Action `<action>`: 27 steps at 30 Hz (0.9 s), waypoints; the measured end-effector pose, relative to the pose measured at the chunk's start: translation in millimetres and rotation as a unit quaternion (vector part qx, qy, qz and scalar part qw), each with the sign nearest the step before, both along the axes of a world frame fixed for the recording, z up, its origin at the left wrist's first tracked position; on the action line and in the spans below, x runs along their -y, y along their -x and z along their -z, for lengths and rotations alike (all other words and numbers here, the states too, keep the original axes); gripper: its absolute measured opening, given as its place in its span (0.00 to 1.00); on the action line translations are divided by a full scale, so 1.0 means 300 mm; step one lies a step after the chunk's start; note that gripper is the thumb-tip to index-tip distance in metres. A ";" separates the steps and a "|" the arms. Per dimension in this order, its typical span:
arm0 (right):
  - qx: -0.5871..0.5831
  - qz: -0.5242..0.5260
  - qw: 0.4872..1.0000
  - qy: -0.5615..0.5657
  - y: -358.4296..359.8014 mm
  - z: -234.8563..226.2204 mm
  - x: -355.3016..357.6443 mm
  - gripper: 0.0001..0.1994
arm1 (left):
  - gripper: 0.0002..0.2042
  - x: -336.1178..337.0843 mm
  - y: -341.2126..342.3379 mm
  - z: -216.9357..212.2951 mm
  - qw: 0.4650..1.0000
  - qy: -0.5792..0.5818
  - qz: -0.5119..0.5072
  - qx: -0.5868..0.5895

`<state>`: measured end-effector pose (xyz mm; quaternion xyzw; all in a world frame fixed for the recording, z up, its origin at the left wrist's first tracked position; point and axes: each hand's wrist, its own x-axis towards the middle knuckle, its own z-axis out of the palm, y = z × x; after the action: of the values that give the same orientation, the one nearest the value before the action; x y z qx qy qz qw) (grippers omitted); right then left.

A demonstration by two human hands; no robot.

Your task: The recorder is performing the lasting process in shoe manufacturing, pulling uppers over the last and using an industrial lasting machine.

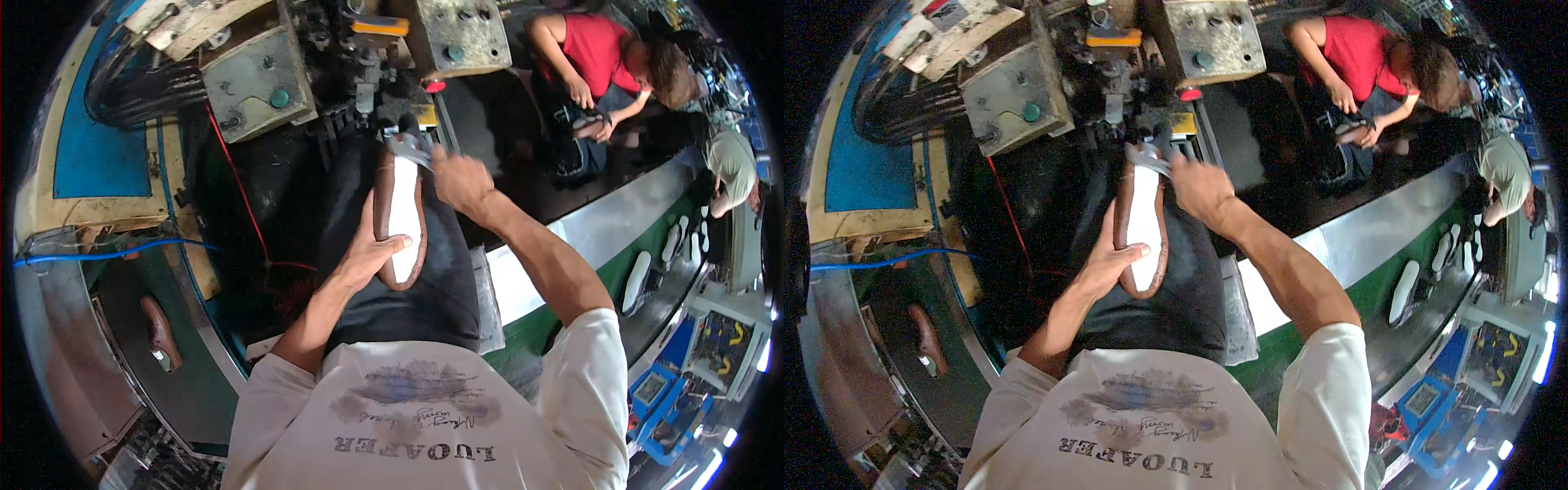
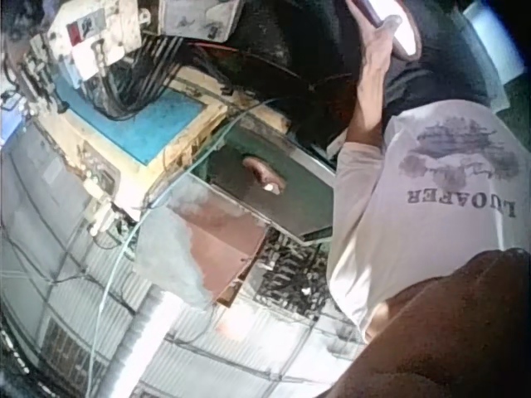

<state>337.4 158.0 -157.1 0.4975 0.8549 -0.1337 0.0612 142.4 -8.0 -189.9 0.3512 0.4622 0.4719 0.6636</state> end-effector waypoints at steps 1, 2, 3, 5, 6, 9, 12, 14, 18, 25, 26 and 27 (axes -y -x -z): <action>0.025 -0.012 0.999 0.020 0.006 0.002 -0.010 0.13 | 0.55 0.016 0.020 0.026 0.999 0.028 -0.017 0.015; 0.049 -0.025 0.998 0.039 0.002 -0.001 -0.006 0.11 | 0.56 0.040 0.045 0.046 0.997 0.056 -0.036 0.029; 0.035 -0.024 0.999 0.027 0.009 -0.014 -0.008 0.12 | 0.55 0.057 0.063 0.035 0.996 0.051 -0.051 0.049; -0.026 -0.015 0.999 0.024 -0.016 -0.037 0.059 0.13 | 0.55 0.102 0.088 -0.020 0.983 0.067 -0.085 0.147; -0.074 0.002 0.997 0.025 -0.039 -0.036 0.082 0.14 | 0.55 0.112 0.107 -0.018 0.974 0.077 -0.099 0.190; -0.224 0.096 0.966 0.082 -0.105 -0.012 0.191 0.19 | 0.53 0.176 0.191 -0.097 0.953 0.064 -0.135 0.263; -0.267 0.130 0.946 0.130 -0.205 0.098 0.289 0.15 | 0.52 0.327 0.397 -0.087 0.938 0.096 -0.239 0.234; -0.267 0.143 0.948 0.099 -0.252 0.143 0.332 0.12 | 0.50 0.455 0.570 -0.120 0.927 0.145 -0.337 0.081; -0.363 0.211 0.895 0.152 -0.378 0.292 0.323 0.08 | 0.46 0.828 1.015 0.016 0.841 0.092 -0.447 -0.290; -0.462 0.481 0.690 0.280 -0.424 0.354 0.343 0.04 | 0.38 1.151 1.437 0.244 0.370 0.284 -0.004 -0.884; -0.474 0.501 0.662 0.294 -0.460 0.364 0.346 0.04 | 0.38 1.134 1.450 0.285 0.377 0.278 -0.003 -0.884; -0.465 0.516 0.662 0.282 -0.475 0.361 0.361 0.04 | 0.38 1.138 1.485 0.293 0.379 0.282 -0.027 -0.881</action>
<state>479.9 49.7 -265.4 0.6913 0.2995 -0.5922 -0.2859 -303.1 -349.5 -277.9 0.3493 0.9023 -0.2430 -0.0691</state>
